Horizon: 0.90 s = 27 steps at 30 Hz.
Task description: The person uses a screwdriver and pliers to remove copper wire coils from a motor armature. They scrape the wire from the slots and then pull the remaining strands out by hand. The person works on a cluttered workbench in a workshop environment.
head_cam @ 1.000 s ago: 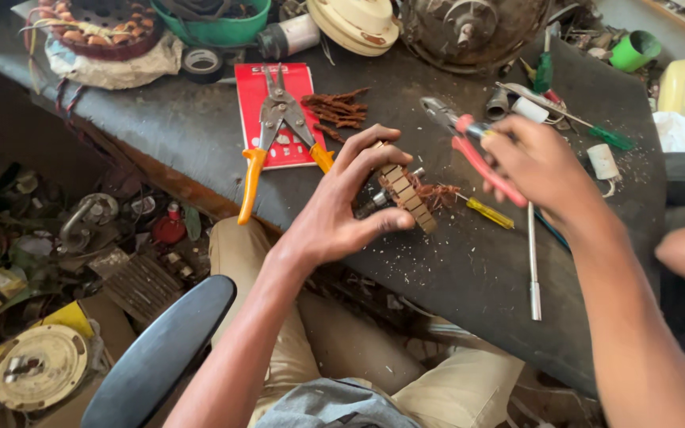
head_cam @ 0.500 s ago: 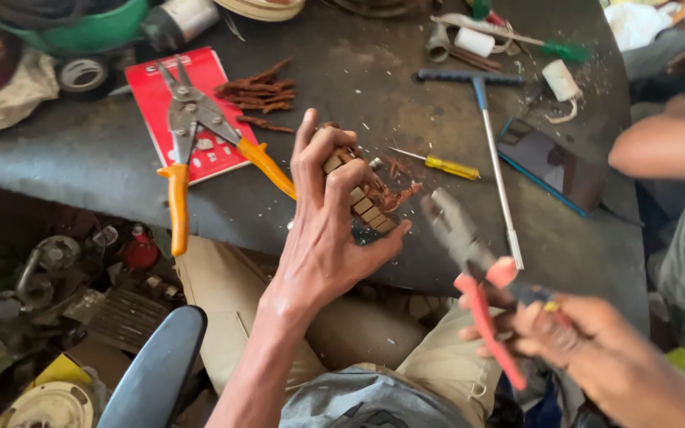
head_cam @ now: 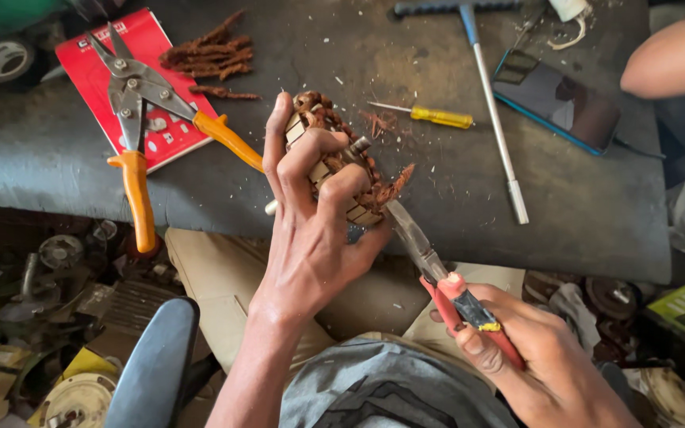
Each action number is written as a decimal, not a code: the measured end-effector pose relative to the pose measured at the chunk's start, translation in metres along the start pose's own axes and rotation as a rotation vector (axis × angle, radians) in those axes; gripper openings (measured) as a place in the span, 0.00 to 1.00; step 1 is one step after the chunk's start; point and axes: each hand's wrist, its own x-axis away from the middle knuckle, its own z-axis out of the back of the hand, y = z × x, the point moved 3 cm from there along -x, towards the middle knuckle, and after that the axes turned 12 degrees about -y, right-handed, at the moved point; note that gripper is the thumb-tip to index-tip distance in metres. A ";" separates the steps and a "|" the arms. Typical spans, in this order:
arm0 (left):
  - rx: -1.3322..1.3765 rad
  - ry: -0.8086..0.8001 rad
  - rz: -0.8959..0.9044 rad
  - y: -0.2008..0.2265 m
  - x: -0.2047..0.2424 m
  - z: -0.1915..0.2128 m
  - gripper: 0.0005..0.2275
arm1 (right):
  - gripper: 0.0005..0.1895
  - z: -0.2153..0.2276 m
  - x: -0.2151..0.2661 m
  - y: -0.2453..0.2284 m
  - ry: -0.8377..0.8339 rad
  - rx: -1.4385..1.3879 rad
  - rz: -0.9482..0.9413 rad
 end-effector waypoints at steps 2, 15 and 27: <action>0.001 -0.001 -0.003 0.000 0.001 -0.001 0.33 | 0.26 -0.003 0.002 -0.012 0.090 0.117 0.136; 0.008 -0.006 -0.012 0.000 0.007 -0.002 0.31 | 0.25 -0.026 0.009 -0.012 0.293 0.284 0.318; 0.038 0.014 -0.012 -0.004 0.001 0.001 0.29 | 0.28 -0.034 -0.017 0.027 -0.453 -1.306 0.454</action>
